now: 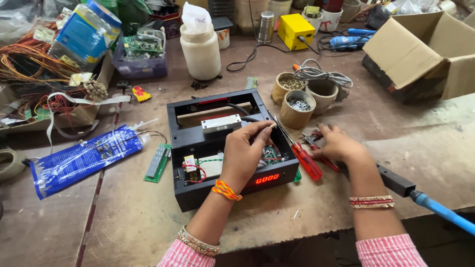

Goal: Assembling an electronic component into a black housing unit.

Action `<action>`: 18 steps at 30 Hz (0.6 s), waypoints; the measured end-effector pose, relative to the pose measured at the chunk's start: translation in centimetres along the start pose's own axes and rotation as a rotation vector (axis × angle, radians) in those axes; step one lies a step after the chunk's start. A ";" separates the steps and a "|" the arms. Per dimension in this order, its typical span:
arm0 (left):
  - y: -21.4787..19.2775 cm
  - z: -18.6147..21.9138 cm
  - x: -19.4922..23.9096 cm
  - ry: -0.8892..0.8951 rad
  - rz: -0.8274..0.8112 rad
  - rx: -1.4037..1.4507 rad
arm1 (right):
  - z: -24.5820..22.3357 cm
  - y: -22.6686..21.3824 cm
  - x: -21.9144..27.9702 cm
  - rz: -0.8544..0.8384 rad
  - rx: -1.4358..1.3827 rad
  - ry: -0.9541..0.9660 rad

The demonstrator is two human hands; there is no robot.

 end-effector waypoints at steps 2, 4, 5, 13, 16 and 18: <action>-0.5 -0.1 -0.1 0.001 0.001 0.019 | -0.4 -0.7 0.5 0.025 0.023 0.005; -1.0 0.0 0.2 -0.008 -0.004 0.039 | -0.4 -1.1 0.8 0.042 0.045 0.016; -1.4 0.4 0.3 0.056 -0.002 -0.081 | -0.3 -1.4 0.7 0.042 -0.001 0.029; -2.2 1.1 0.7 0.105 -0.014 -0.401 | -3.4 -4.0 6.8 0.330 -0.282 -0.088; -2.1 0.9 0.8 0.277 -0.030 -0.500 | -7.4 -6.1 13.4 0.526 -0.515 -0.489; -2.1 1.0 0.6 0.277 -0.053 -0.535 | -9.5 -6.1 15.8 0.675 -0.319 -0.724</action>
Point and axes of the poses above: each hand's wrist, its own x-axis away from the middle knuckle, its own y-axis out of the palm, z = x × y, the point moved 2 cm from there along -x, towards the middle knuckle, and after that the axes turned 8 degrees about y, right-handed, at the moved point
